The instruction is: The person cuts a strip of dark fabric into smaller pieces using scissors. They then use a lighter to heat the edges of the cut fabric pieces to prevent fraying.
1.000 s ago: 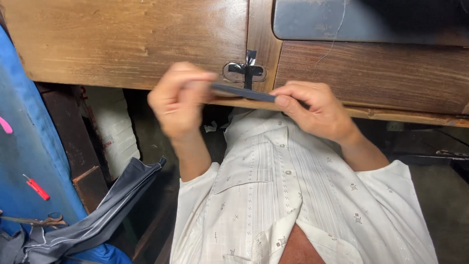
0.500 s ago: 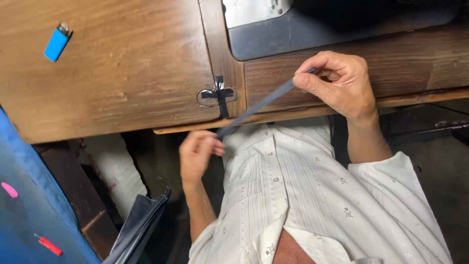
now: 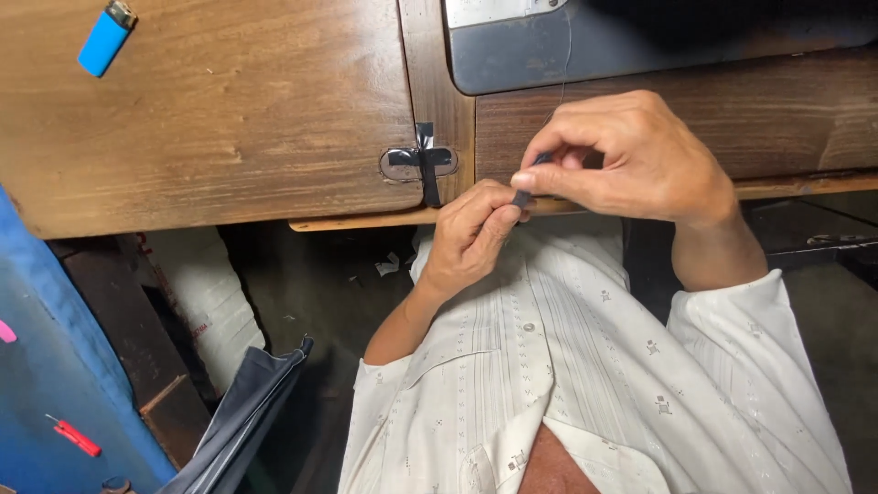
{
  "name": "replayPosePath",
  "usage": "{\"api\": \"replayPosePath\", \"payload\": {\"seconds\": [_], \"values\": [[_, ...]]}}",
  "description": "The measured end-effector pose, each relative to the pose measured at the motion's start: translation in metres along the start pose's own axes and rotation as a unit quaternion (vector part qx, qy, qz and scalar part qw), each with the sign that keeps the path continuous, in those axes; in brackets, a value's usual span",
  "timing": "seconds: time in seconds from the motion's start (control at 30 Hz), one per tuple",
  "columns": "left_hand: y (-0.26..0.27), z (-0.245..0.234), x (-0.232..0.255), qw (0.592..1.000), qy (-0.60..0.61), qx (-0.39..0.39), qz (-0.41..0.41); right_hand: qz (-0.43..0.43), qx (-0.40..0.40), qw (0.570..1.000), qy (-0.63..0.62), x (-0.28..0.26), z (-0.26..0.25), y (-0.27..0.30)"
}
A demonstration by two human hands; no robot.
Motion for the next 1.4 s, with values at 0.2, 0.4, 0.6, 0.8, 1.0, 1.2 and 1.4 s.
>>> {"api": "replayPosePath", "payload": {"seconds": [0.2,0.4,0.6,0.8,1.0,1.2,1.4], "values": [[0.010,0.002,-0.024,0.987,0.086,0.071,-0.112,0.037,0.034,0.972,-0.231,0.029,0.033,0.022],[0.009,0.015,-0.050,0.912,0.394,0.029,-0.112,0.112,0.113,0.871,-0.464,0.038,0.081,0.030],[0.017,0.046,-0.067,0.786,0.585,-0.084,-0.181,0.086,0.091,0.885,-0.448,0.028,0.073,0.012],[0.026,-0.027,0.013,0.956,-0.140,0.250,0.070,0.064,0.153,0.949,-0.270,0.026,0.062,0.026],[0.008,-0.061,0.005,0.991,0.015,0.098,-0.091,0.056,0.115,0.977,-0.173,0.010,0.068,0.026],[-0.007,-0.055,-0.004,0.987,0.132,0.042,-0.078,0.010,0.099,0.988,-0.115,0.012,0.076,0.025],[0.008,-0.112,0.011,0.916,-0.138,0.372,0.053,0.108,0.083,0.984,-0.119,0.023,0.076,0.040]]}}
Point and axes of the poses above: each hand's wrist, its own y-axis away from the middle knuckle, its own z-axis out of the palm, x = y × z, the point moved 5 cm from there along -y, towards the middle knuckle, and after that the axes turned 15 degrees about -z, right-handed, at the moved point
